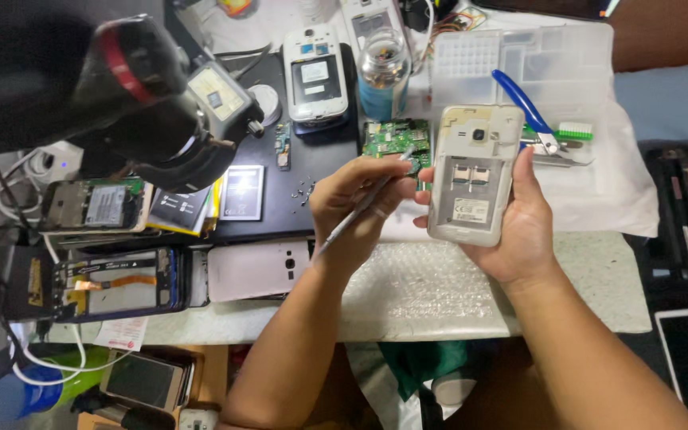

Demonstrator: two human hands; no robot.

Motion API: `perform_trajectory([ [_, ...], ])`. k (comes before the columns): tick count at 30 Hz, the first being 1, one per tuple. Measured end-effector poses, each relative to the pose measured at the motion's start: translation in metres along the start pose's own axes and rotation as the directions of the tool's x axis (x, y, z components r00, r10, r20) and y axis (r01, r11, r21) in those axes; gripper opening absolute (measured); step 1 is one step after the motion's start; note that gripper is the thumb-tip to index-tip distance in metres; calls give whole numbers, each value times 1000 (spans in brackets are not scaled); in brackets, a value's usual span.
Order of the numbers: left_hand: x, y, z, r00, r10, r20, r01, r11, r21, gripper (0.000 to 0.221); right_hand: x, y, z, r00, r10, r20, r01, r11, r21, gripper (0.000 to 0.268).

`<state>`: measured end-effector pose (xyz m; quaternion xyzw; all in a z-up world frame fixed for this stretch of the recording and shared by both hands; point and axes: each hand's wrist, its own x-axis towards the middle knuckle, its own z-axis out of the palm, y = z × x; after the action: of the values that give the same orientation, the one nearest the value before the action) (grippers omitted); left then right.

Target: The person disassembles a smartphone, removes the motherboard, and uses pliers to cut a ribbon cable. They then handle a separate gold-colored Samsung phone, prying open its back cover with a metal tool and removing the battery.

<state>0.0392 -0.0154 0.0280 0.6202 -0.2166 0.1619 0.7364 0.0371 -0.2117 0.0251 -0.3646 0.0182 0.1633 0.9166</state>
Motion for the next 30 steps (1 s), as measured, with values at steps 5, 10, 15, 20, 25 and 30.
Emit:
perform_trajectory([
  [5,-1,6,-5,998,-20,52,20,1000,2,29,4,4,-6,999,8,41,-10,999,53,84],
  [10,-2,4,-5,997,71,-35,-68,994,87,25,3,10,-5,998,23,51,-24,1000,15,86],
  [15,-1,2,-11,996,-52,-68,44,992,-116,16,-1,12,-2,999,18,41,-18,1000,0,85],
  [20,-2,-2,-10,985,-167,-30,159,968,-194,17,1,12,-3,1000,10,23,-10,1000,8,85],
  [25,-3,-4,-10,976,-212,-52,207,974,-93,18,1,12,0,1000,13,-1,-13,1000,-23,86],
  [30,-1,-1,-9,984,-163,-69,162,987,-17,16,-1,8,6,999,7,-45,-8,1000,-24,85],
])
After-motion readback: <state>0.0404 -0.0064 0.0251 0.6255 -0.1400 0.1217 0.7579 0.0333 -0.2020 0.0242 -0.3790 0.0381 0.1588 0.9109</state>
